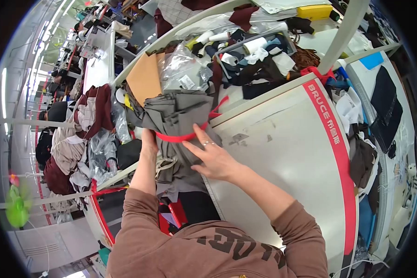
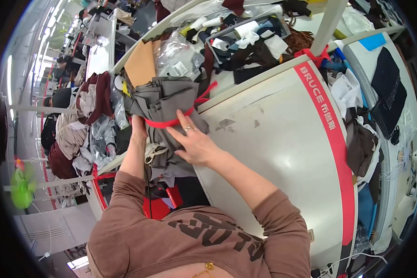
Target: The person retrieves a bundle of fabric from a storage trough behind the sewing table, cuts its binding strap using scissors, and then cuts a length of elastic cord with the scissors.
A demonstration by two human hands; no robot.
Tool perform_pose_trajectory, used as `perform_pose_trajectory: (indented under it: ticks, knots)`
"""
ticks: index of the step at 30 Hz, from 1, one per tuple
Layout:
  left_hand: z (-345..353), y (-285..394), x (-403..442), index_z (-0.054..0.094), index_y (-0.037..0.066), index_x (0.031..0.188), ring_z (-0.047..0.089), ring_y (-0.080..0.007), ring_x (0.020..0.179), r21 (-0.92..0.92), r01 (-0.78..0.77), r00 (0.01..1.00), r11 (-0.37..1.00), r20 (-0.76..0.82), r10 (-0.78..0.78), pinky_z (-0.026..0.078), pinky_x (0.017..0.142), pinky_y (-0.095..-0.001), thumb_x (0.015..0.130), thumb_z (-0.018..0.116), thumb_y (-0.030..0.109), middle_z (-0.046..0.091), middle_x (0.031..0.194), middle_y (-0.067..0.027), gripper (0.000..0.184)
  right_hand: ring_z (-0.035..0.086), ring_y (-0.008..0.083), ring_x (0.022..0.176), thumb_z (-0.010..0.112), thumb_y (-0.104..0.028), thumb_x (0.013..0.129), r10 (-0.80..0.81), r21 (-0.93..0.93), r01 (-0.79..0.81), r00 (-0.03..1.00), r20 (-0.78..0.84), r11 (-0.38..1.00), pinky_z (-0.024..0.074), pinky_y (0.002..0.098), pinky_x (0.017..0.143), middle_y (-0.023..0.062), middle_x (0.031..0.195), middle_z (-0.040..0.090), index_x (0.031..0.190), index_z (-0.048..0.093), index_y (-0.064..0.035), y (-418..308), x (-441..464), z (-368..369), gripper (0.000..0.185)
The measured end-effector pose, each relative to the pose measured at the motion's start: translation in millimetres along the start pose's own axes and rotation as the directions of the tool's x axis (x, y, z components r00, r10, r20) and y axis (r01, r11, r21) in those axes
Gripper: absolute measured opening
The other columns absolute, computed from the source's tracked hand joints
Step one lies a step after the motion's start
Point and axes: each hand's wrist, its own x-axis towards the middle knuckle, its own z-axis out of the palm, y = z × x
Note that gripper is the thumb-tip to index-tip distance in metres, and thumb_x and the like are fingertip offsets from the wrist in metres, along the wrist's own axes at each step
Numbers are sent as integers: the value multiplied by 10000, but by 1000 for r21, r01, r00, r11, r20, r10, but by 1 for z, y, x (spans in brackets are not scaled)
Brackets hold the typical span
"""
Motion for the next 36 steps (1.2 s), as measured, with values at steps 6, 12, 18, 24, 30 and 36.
perform_pose_trajectory:
  ticks: [6, 12, 18, 24, 30, 36]
  knots:
    - [-10, 9, 30, 335, -9, 1349, 468, -252, 1165, 861, -96, 983, 499, 1, 186, 367, 968, -343, 719, 662, 540, 449, 1319, -148, 898, 365, 345, 1262, 726, -304, 699, 130, -233, -28, 891, 436, 972, 307, 478, 1019, 213, 1363, 362, 1213, 520, -124, 7, 11, 65, 582]
    - [-33, 13, 58, 192, -24, 1400, 463, -275, 1168, 906, 94, 984, 413, -147, 98, 360, 973, -314, 610, 743, 444, 429, 1310, -211, 1071, 531, 278, 1091, 690, -248, 731, -62, -228, 155, 926, 371, 961, 373, 449, 951, 121, 1149, 562, 1055, 596, -100, 0, -27, 72, 368]
    - [-28, 38, 26, 316, -53, 1308, 451, -252, 1149, 938, -93, 992, 333, 115, -49, 353, 980, -346, 709, 727, 368, 472, 1254, -174, 839, 621, 265, 840, 615, -35, 751, 84, -199, -124, 976, -199, 972, 509, 342, 720, 69, 913, 640, 939, 629, -84, 1, -80, -40, 195]
    - [44, 20, 40, 387, 63, 1332, 532, -313, 1041, 827, -524, 702, -203, 554, 447, 424, 893, -367, 779, 676, 144, 524, 1181, -182, 629, 618, 146, 817, 560, -44, 840, 355, -73, -720, 425, -832, 690, 489, 270, 687, 67, 886, 638, 1004, 617, -48, 46, -233, -205, 174]
    - [308, -99, -61, 497, 86, 1242, 573, -172, 988, 460, -809, 489, 367, 872, -15, 444, 833, -316, 796, 651, 55, 595, 1062, -55, 473, 626, 156, 807, 558, -135, 861, 287, 249, -883, -138, -948, 397, 490, 275, 706, 82, 896, 651, 995, 625, -46, 74, -380, -272, 174]
    - [477, -242, -105, 598, 32, 1005, 572, -350, 930, 50, -919, -10, 392, 989, -148, 452, 807, -407, 840, 502, 80, 618, 961, -188, 197, 587, 306, 891, 596, -166, 777, 33, -289, -848, 338, -941, 445, 453, 391, 809, 122, 915, 645, 903, 639, -43, 91, -312, -309, 181]
